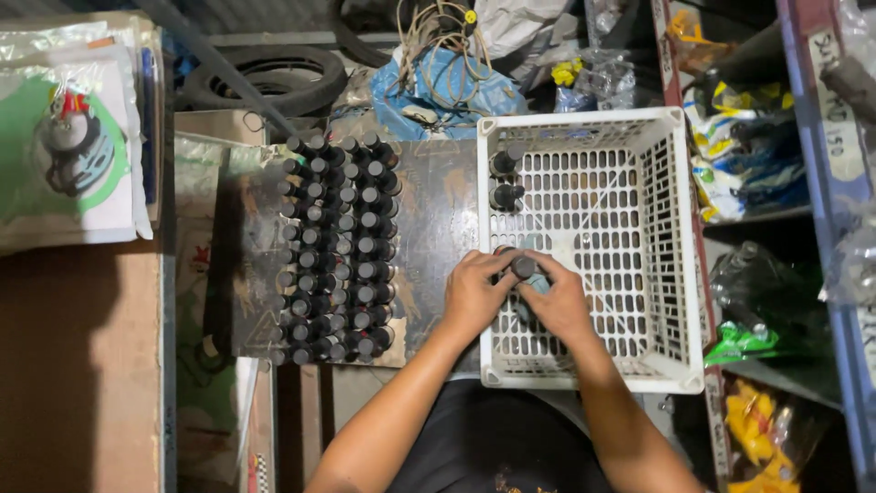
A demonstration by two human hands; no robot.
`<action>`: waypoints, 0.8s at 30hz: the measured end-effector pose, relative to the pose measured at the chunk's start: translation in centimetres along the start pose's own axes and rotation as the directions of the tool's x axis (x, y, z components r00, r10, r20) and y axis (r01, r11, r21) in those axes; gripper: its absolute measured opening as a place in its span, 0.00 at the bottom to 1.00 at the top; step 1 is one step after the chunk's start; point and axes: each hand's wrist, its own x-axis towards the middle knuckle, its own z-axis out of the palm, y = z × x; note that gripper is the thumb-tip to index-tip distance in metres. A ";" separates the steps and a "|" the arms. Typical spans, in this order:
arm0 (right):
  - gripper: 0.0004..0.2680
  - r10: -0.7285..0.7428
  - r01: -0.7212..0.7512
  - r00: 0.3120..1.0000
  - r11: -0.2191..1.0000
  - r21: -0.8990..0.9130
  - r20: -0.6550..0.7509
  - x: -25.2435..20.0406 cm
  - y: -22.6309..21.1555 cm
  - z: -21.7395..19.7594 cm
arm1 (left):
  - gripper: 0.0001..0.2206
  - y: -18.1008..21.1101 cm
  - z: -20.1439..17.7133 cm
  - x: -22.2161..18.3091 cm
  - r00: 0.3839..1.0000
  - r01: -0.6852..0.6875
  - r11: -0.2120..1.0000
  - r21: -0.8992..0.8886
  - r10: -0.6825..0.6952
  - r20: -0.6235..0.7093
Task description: Cleaning and organizing small black cylindrical parts in a workshop.
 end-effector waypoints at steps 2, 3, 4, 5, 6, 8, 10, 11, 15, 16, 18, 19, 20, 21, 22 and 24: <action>0.20 0.018 -0.015 0.999 0.997 -0.071 0.037 1.1 0.5 0.0 | 0.15 1.1 -0.3 0.5 1.000 0.005 0.998 0.059 -0.004 -0.027; 0.20 0.045 -0.036 0.997 0.990 -0.137 0.064 1.4 0.8 0.2 | 0.15 1.6 -0.5 0.6 0.999 0.011 0.993 0.120 -0.006 -0.042; 0.20 0.042 -0.032 0.996 0.990 -0.137 0.074 1.9 1.1 0.3 | 0.15 1.3 0.2 0.7 0.999 0.019 0.992 0.122 -0.013 -0.050; 0.19 0.020 -0.010 0.998 0.990 -0.144 0.065 2.6 1.3 0.6 | 0.16 0.9 0.8 0.9 0.999 0.008 0.979 0.204 0.001 -0.041; 0.19 -0.003 0.011 0.998 0.988 -0.152 0.056 3.2 1.4 0.8 | 0.17 0.6 1.4 1.1 0.999 -0.003 0.958 0.285 0.012 -0.031; 0.19 -0.031 0.040 0.998 0.987 -0.159 0.059 4.6 2.1 0.8 | 0.19 0.9 2.2 1.7 0.999 0.020 0.938 0.346 -0.006 -0.043; 0.20 -0.059 0.069 0.996 0.983 -0.169 0.062 6.1 3.1 0.7 | 0.20 1.7 2.6 2.4 0.998 0.044 0.915 0.401 -0.024 -0.056; 0.20 -0.076 0.090 0.994 0.975 -0.203 0.078 7.0 3.7 0.8 | 0.22 2.3 2.5 2.8 0.997 0.081 0.911 0.405 -0.066 -0.049; 0.19 -0.059 0.110 0.987 0.928 -0.357 0.152 9.6 5.3 1.4 | 0.24 2.4 2.8 3.5 0.985 0.173 0.894 0.414 -0.164 -0.059; 0.19 -0.066 0.119 0.985 0.928 -0.354 0.159 10.3 5.3 1.6 | 0.24 1.9 3.3 4.1 0.984 0.179 0.892 0.415 -0.166 -0.069; 0.19 -0.053 0.113 0.980 0.943 -0.314 0.192 10.2 5.5 1.9 | 0.24 1.0 4.4 4.0 0.976 0.210 0.855 0.474 -0.208 -0.058; 0.19 -0.072 0.131 0.978 0.942 -0.307 0.198 10.2 5.8 2.0 | 0.24 1.2 4.6 3.9 0.976 0.215 0.851 0.478 -0.204 -0.076; 0.18 -0.057 0.107 0.980 0.958 -0.265 0.190 10.1 6.0 2.0 | 0.25 1.5 4.7 3.9 0.976 0.217 0.849 0.482 -0.206 -0.077; 0.17 -0.040 0.080 0.983 0.971 -0.223 0.179 10.0 6.2 2.1 | 0.25 1.8 4.9 3.8 0.976 0.216 0.848 0.484 -0.206 -0.074; 0.17 -0.056 0.096 0.982 0.971 -0.219 0.182 10.6 5.6 2.5 | 0.25 2.2 4.1 4.2 0.976 0.218 0.846 0.487 -0.200 -0.089; 0.18 0.008 0.014 0.988 0.990 -0.143 0.156 10.0 5.5 2.2 | 0.23 3.4 4.1 3.6 0.981 0.194 0.859 0.474 -0.174 -0.085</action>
